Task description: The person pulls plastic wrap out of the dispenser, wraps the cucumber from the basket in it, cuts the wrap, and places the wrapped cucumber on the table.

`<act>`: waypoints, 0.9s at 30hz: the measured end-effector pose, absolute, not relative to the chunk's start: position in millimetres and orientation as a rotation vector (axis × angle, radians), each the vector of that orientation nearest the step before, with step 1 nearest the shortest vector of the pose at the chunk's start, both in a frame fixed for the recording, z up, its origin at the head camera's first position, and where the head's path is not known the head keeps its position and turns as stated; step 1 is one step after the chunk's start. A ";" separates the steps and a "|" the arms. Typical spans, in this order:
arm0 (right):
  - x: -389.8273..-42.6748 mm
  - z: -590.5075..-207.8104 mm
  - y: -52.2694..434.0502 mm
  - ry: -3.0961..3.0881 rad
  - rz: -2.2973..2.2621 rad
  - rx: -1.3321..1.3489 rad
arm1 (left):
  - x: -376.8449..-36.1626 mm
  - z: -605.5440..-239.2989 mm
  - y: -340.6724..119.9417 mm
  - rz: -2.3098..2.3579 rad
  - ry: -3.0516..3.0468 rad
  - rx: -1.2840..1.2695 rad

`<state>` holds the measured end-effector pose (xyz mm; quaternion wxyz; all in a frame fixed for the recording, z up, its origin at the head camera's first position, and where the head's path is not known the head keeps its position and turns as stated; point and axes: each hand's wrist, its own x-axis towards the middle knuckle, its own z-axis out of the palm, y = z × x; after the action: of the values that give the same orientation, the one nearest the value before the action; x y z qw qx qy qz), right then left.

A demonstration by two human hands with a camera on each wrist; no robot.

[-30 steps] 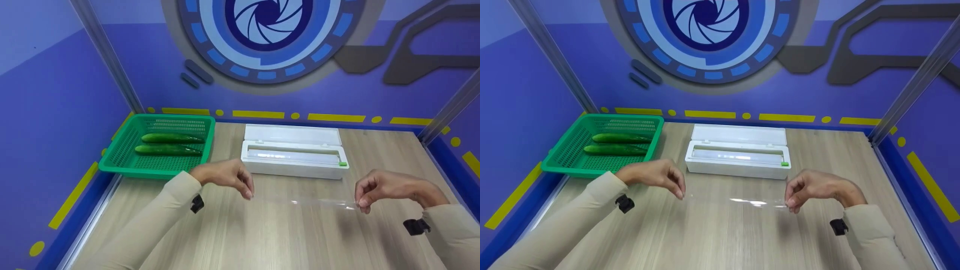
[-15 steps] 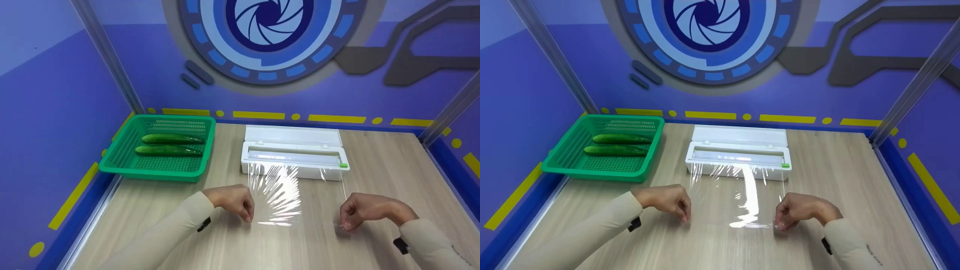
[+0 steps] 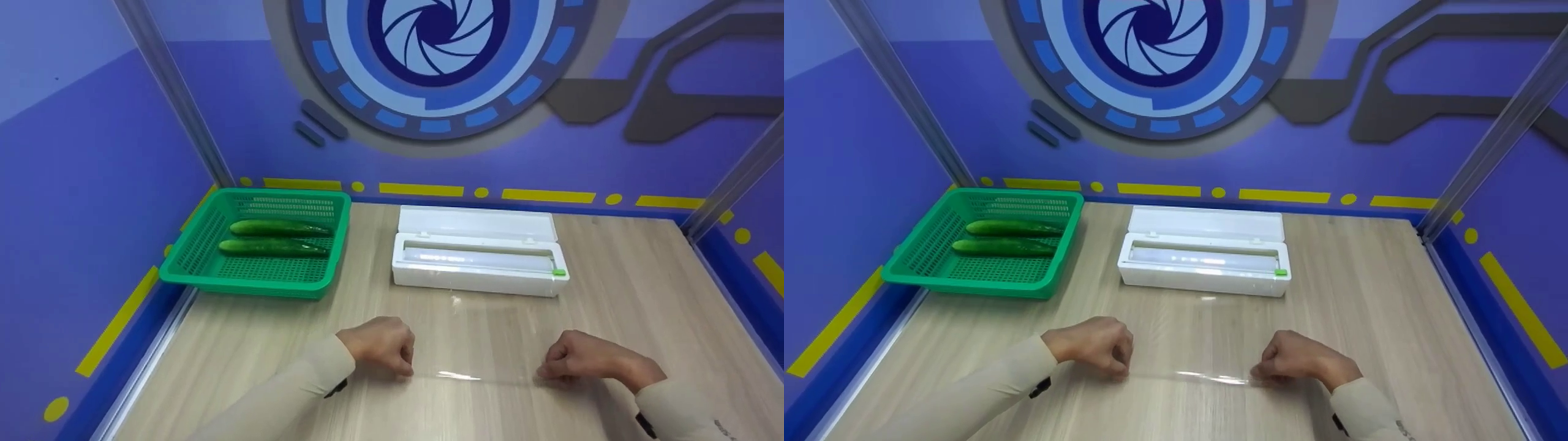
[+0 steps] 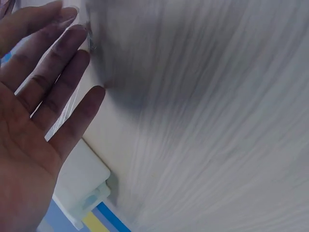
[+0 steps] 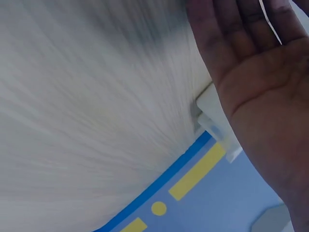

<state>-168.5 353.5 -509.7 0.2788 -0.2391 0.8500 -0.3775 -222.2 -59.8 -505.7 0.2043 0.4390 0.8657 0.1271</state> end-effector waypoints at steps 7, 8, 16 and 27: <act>-164.0 -523.2 350.6 2.385 -1.005 -0.665 | -221.6 -513.6 -65.8 0.509 2.450 1.164; -163.7 -524.4 350.9 2.405 -1.007 -0.680 | -221.6 -514.1 -66.7 0.523 2.447 1.158; -154.7 -535.2 363.0 2.520 -1.053 -0.864 | -217.8 -520.0 -70.5 0.635 2.454 1.126; -145.6 -541.1 368.7 2.579 -0.996 -0.692 | -212.7 -529.4 -69.5 0.535 2.623 1.157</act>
<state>-145.6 368.7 -541.1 0.1455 -0.2403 0.8953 -0.3458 -212.7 -69.5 -529.4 0.1121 0.3943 0.8937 0.1822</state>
